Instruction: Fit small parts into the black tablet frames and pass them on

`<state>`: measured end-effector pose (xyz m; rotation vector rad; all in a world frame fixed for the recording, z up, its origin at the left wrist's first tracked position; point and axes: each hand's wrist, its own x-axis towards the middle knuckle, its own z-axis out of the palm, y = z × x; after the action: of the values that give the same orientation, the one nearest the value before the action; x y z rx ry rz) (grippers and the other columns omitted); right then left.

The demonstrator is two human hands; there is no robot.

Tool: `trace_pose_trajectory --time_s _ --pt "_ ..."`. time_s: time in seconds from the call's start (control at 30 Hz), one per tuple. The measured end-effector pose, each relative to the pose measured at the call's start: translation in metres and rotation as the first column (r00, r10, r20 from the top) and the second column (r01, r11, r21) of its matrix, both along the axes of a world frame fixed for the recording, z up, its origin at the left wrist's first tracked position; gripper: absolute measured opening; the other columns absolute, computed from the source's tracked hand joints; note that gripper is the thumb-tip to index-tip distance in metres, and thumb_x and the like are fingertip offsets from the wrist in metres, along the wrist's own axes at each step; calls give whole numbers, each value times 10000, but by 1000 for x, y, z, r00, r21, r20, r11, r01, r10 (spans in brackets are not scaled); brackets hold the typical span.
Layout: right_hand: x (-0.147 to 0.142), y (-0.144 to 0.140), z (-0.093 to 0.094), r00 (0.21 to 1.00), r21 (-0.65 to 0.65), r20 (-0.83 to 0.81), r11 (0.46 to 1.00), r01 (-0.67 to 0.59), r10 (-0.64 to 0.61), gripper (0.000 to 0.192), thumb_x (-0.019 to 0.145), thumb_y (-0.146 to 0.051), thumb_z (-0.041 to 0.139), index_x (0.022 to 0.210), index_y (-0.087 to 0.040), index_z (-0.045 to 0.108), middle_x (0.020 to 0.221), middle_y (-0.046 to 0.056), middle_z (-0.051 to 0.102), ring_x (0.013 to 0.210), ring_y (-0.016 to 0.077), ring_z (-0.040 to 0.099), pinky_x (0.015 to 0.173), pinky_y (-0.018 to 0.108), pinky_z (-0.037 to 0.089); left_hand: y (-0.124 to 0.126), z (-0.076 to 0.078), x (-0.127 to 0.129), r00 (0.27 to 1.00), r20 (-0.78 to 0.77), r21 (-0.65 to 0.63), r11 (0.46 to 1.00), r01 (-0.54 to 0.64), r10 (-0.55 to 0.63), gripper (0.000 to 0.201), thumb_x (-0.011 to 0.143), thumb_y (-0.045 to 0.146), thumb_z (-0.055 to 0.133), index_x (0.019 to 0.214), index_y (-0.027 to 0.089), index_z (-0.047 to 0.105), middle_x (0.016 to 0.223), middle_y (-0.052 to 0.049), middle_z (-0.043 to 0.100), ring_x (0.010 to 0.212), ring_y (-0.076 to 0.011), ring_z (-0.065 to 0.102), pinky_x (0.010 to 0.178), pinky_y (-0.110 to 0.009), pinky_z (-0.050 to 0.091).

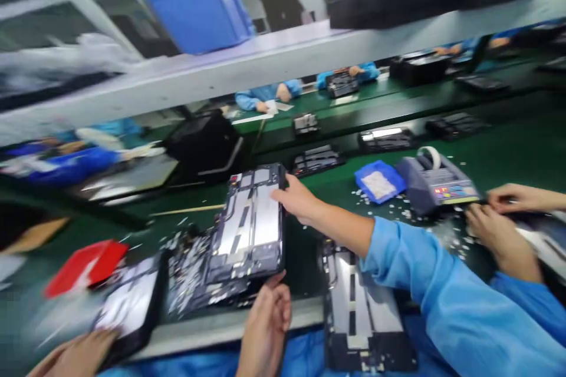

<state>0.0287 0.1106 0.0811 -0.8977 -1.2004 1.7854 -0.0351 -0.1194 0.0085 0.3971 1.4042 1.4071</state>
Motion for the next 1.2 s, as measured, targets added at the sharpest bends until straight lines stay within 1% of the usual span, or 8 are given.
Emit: trace_pose_trajectory --time_s 0.1,0.23,0.43,0.67,0.9,1.0,1.1,1.2 --pt "-54 -8 -7 993 -33 88 996 -77 80 376 854 -179 662 1216 -208 563 914 6 700 729 175 670 615 281 566 -21 2 -9 999 -16 24 999 -44 44 634 739 609 844 1173 178 681 765 5 603 557 -95 488 465 -213 358" --pt "-82 -26 -15 936 40 294 976 -215 194 383 818 -257 748 1174 -191 623 845 4 712 708 187 685 629 290 575 -28 -2 -9 996 -94 -24 1000 2 -4 677 648 658 877 1105 185 715 760 -11 617 574 -105 484 510 -234 364" --pt "-9 -6 -9 725 333 671 810 -482 156 244 831 -378 773 970 -178 759 757 46 750 790 239 730 766 316 565 -26 -25 -31 895 -377 -70 971 228 -237 605 758 662 782 1142 200 721 827 -36 655 640 -151 557 572 -265 442" --pt "174 -9 -27 610 500 741 837 -223 -280 264 968 -248 568 1129 -223 776 1165 62 774 1096 239 705 974 347 514 57 -24 -8 518 -823 -11 918 396 -234 405 925 424 576 1227 187 708 1100 -116 680 877 -234 666 783 -364 560" --pt "211 -67 -91 498 600 743 775 -198 -447 317 968 -239 569 1236 -181 728 1174 122 709 1132 272 644 1032 419 488 128 -11 29 -32 -983 -165 781 602 -183 366 967 179 512 1258 234 727 1086 -110 696 962 -270 638 876 -436 558" --pt "208 -75 -93 519 629 712 758 -174 -472 301 968 -223 548 1197 -193 742 1176 122 705 1098 281 638 1000 440 500 113 4 30 -113 -988 -153 762 630 -105 373 972 154 514 1279 229 713 1065 -105 709 920 -252 647 827 -400 573" --pt "203 -74 -81 601 625 673 766 -149 -432 312 974 -237 524 1195 -201 741 1182 118 723 1115 287 647 1005 449 504 67 30 6 -35 -996 44 773 633 86 363 967 161 558 1298 238 684 1103 -82 714 1015 -221 664 908 -354 564" --pt "178 -67 -63 757 499 631 836 -228 -170 347 957 -267 550 1254 -219 723 1194 98 745 1081 262 691 1000 426 526 22 55 -49 -26 -923 371 909 191 383 327 901 210 671 1223 246 716 1146 -63 720 1115 -246 654 1070 -415 493"
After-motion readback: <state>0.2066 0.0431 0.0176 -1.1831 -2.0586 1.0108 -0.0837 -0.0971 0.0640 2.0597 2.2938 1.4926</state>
